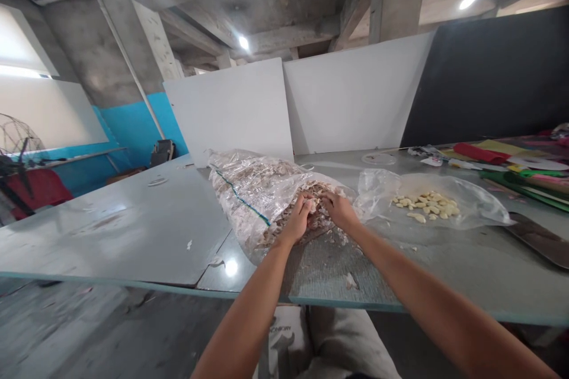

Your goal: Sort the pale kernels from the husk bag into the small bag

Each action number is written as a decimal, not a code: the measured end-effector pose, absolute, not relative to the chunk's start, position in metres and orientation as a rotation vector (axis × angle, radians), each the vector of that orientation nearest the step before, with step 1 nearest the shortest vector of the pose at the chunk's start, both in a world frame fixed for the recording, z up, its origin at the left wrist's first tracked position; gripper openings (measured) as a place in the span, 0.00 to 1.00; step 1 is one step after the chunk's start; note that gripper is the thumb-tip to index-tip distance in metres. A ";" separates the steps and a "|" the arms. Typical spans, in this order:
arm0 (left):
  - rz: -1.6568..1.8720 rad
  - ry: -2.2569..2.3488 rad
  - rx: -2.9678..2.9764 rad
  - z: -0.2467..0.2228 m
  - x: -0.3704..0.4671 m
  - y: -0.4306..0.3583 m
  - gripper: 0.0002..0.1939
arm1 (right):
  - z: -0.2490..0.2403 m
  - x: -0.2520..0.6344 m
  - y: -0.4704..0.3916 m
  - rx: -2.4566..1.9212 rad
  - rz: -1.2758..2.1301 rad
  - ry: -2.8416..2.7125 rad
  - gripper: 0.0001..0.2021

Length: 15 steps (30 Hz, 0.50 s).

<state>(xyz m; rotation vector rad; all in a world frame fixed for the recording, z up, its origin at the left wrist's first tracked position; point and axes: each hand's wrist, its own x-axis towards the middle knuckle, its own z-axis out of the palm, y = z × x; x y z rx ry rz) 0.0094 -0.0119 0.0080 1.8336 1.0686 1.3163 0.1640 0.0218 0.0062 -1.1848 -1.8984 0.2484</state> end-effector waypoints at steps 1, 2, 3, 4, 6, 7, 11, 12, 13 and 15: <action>1.316 1.068 1.825 0.009 0.009 -0.012 0.21 | 0.007 0.166 0.022 -1.169 0.245 -1.904 0.14; 1.315 1.066 1.829 0.010 0.009 -0.013 0.21 | 0.009 0.167 0.022 -1.165 0.231 -1.906 0.14; 1.321 1.064 1.844 0.011 0.009 -0.013 0.20 | 0.011 0.167 0.022 -1.171 0.205 -1.905 0.14; 1.332 1.063 1.868 0.012 0.009 -0.013 0.19 | 0.013 0.167 0.020 -1.178 0.170 -1.908 0.14; 1.368 1.058 1.926 0.013 0.009 -0.014 0.18 | 0.016 0.166 0.016 -1.198 0.115 -1.924 0.17; 1.390 1.054 1.950 0.013 0.010 -0.013 0.18 | 0.018 0.165 0.014 -1.209 0.118 -1.943 0.19; 1.369 1.037 1.988 0.011 0.011 -0.013 0.18 | 0.021 0.161 0.006 -1.194 0.224 -2.085 0.17; 1.349 1.044 1.990 0.010 0.010 -0.013 0.18 | 0.021 0.160 0.005 -1.186 0.224 -2.107 0.16; 1.332 1.053 1.989 0.010 0.010 -0.013 0.19 | 0.021 0.159 0.004 -1.184 0.207 -2.117 0.15; 1.327 1.068 1.981 0.010 0.009 -0.014 0.19 | 0.021 0.157 0.004 -1.189 0.161 -2.116 0.15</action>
